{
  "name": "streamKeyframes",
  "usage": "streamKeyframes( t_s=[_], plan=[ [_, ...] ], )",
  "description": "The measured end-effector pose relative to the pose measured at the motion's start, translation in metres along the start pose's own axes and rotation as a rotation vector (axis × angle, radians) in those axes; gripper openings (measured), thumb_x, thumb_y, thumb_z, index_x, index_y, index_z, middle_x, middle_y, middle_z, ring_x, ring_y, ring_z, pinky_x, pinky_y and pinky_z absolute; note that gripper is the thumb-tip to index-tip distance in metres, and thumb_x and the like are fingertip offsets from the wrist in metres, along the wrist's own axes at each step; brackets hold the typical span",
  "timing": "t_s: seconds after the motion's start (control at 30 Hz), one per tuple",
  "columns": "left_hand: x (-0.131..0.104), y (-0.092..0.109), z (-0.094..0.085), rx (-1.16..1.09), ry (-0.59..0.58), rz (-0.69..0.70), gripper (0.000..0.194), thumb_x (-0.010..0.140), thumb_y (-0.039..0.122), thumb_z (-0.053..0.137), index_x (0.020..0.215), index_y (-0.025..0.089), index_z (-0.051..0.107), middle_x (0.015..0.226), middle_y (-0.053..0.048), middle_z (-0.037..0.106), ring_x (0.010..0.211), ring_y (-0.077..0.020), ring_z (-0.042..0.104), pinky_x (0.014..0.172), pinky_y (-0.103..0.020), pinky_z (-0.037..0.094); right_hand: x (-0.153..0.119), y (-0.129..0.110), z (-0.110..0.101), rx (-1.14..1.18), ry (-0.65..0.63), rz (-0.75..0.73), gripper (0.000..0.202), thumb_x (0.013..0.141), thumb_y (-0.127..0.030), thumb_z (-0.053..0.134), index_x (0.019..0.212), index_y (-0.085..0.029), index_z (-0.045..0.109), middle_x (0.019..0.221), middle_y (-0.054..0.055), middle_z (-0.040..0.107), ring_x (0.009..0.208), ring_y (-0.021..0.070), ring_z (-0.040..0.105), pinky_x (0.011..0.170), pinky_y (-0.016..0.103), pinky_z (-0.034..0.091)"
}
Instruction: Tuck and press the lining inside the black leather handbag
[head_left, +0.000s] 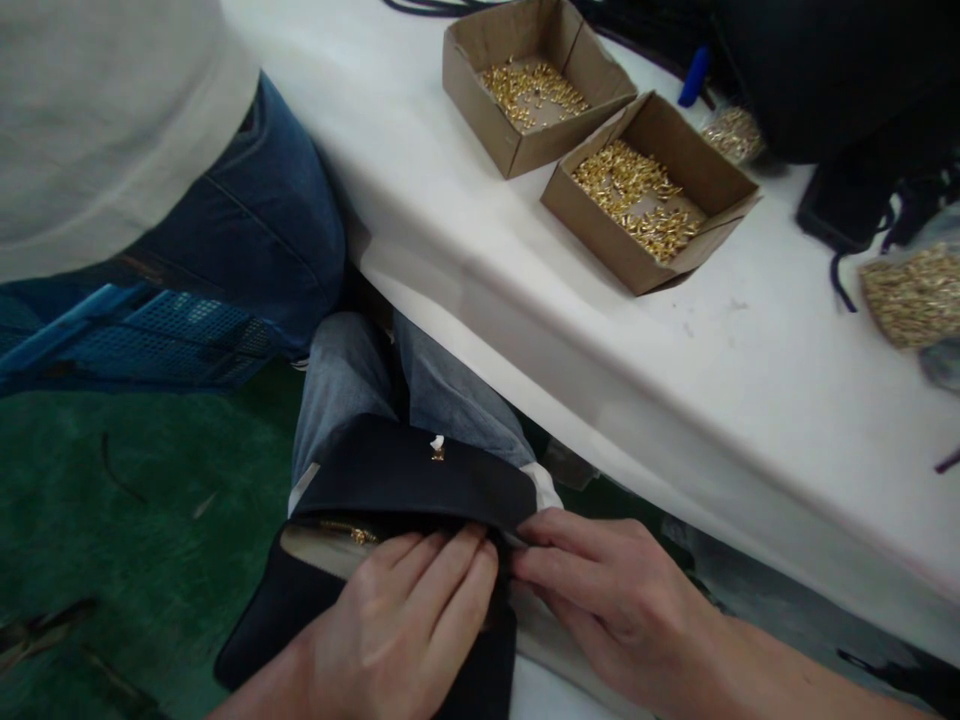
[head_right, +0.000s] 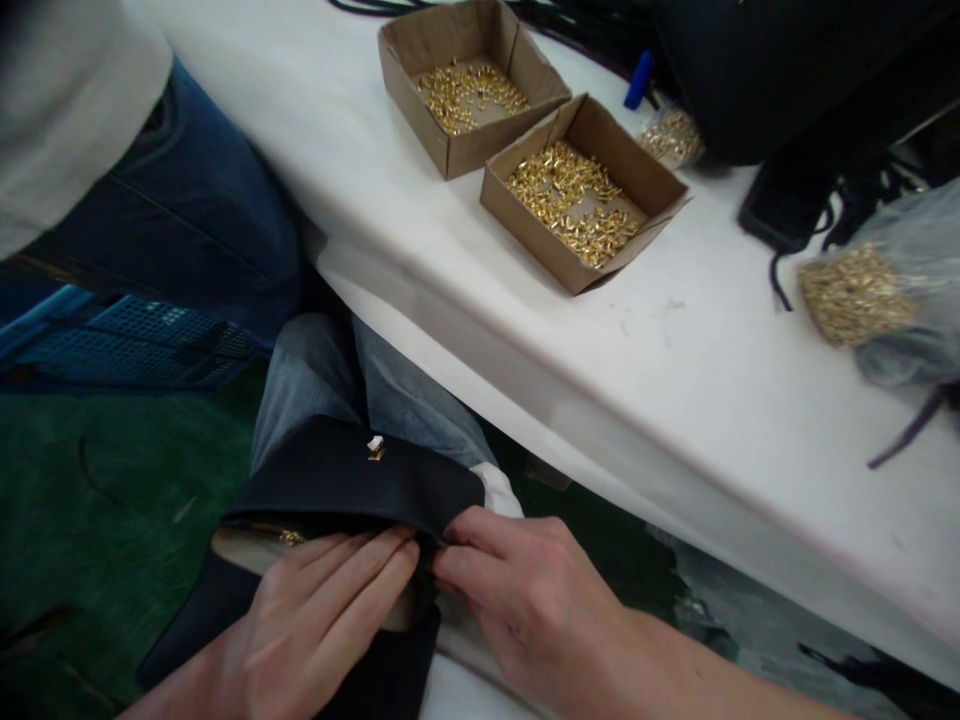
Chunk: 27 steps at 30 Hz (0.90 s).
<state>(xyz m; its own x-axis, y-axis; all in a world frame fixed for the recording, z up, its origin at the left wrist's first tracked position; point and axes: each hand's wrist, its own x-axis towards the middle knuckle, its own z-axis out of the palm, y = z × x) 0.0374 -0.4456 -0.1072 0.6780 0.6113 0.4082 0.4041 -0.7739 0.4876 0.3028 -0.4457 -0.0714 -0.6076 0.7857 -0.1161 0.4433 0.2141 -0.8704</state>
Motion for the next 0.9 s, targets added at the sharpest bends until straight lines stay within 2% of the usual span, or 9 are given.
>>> streamKeyframes(
  t_s=[0.17,0.33,0.47,0.7,0.8,0.9],
  plan=[
    [0.001,0.0,-0.003,0.058,-0.046,0.065,0.048,0.111,0.011,0.032,0.13,0.001,0.075,0.129,-0.023,0.082,0.112,-0.0297,0.082,0.084,-0.04,0.067,0.003,0.0,0.003,-0.024,0.03,-0.016,0.03,0.113,-0.004,0.043,0.106,-0.019,0.068,0.102,0.006,0.067,0.079,0.0172,0.06,0.066,0.033,0.04],
    [0.01,-0.001,-0.007,0.138,-0.124,0.105,0.043,0.11,0.013,0.039,0.126,0.0,0.077,0.12,-0.023,0.084,0.097,-0.0286,0.084,0.075,-0.038,0.065,0.003,0.001,0.007,-0.022,0.071,-0.039,0.032,0.112,-0.003,0.04,0.107,-0.02,0.067,0.104,0.008,0.069,0.08,0.0181,0.064,0.067,0.033,0.042],
    [0.013,-0.003,-0.009,0.158,-0.135,0.077,0.046,0.112,0.014,0.035,0.128,0.0,0.076,0.119,-0.021,0.085,0.098,-0.027,0.083,0.078,-0.037,0.065,0.006,-0.001,0.007,-0.032,0.073,-0.041,0.032,0.111,-0.002,0.04,0.103,-0.02,0.066,0.102,0.008,0.069,0.079,0.0182,0.065,0.066,0.032,0.043],
    [0.014,-0.004,-0.005,0.082,-0.035,0.046,0.049,0.113,0.008,0.026,0.122,-0.001,0.073,0.111,-0.016,0.087,0.1,-0.023,0.083,0.092,-0.036,0.063,0.004,-0.005,0.0,-0.081,0.009,-0.01,0.024,0.115,-0.01,0.048,0.109,-0.019,0.07,0.095,0.006,0.069,0.077,0.0185,0.065,0.071,0.029,0.055],
    [0.014,-0.003,-0.005,0.053,-0.015,0.022,0.045,0.112,0.007,0.028,0.125,-0.001,0.071,0.112,-0.016,0.087,0.104,-0.0218,0.083,0.098,-0.034,0.062,0.002,-0.004,0.0,-0.067,0.019,-0.024,0.029,0.117,-0.01,0.044,0.107,-0.019,0.069,0.096,0.006,0.068,0.079,0.0185,0.065,0.07,0.029,0.052],
    [0.016,-0.002,-0.006,0.078,-0.011,0.03,0.043,0.113,0.006,0.03,0.117,0.004,0.072,0.104,-0.013,0.087,0.099,-0.0203,0.083,0.093,-0.032,0.062,0.001,0.0,0.002,-0.07,0.021,-0.033,0.032,0.119,-0.012,0.04,0.103,-0.019,0.067,0.098,0.005,0.066,0.077,0.0183,0.06,0.065,0.033,0.045]
  ],
)
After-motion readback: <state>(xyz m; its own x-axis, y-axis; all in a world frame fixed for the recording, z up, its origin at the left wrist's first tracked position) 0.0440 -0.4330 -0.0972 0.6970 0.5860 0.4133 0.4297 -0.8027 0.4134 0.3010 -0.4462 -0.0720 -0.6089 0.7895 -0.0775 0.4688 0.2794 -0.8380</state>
